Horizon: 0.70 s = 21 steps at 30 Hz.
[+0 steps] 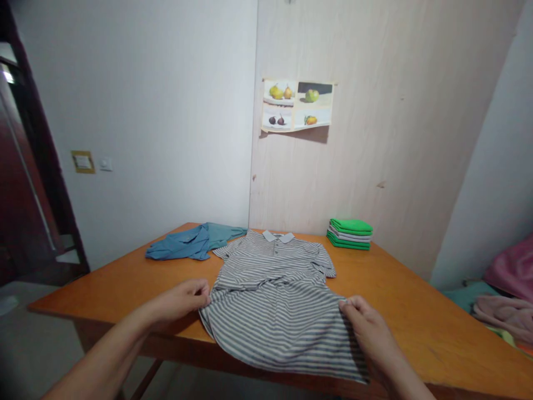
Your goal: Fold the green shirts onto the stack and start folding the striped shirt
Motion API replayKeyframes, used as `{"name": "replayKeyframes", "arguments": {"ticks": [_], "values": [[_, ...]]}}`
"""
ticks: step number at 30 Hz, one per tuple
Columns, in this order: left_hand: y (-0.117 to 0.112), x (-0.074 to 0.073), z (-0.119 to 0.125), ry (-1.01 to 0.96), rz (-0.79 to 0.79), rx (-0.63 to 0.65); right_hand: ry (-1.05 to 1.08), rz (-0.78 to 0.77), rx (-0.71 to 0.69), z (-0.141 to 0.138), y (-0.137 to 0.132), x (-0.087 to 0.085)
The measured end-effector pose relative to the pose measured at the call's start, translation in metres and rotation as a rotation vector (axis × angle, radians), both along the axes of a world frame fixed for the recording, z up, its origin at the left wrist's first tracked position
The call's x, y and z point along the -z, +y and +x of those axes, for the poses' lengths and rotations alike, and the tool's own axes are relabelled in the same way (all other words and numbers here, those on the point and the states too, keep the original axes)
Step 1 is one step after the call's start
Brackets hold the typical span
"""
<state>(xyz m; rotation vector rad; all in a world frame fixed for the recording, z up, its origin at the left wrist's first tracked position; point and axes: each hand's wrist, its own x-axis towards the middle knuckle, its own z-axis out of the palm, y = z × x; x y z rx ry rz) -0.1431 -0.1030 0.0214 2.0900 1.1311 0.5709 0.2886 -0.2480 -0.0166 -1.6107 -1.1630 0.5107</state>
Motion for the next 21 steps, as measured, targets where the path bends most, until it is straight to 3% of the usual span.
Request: {"name": "replayKeyframes", "arguments": {"ticks": [5,9,16,21], "values": [[-0.045,-0.034,-0.011,-0.122,-0.299,0.263,0.392,-0.032,-0.038,0.004,-0.033,-0.02],[-0.069,-0.05,-0.014,-0.216,-0.447,0.449,0.643,-0.086,-0.095,0.002,-0.05,-0.032],[-0.08,-0.055,-0.006,-0.222,-0.459,0.517,0.693,-0.128,-0.069,-0.001,-0.059,-0.043],[-0.08,-0.053,0.001,-0.232,-0.512,0.522,0.604,-0.155,-0.088,0.009,-0.058,-0.033]]}}
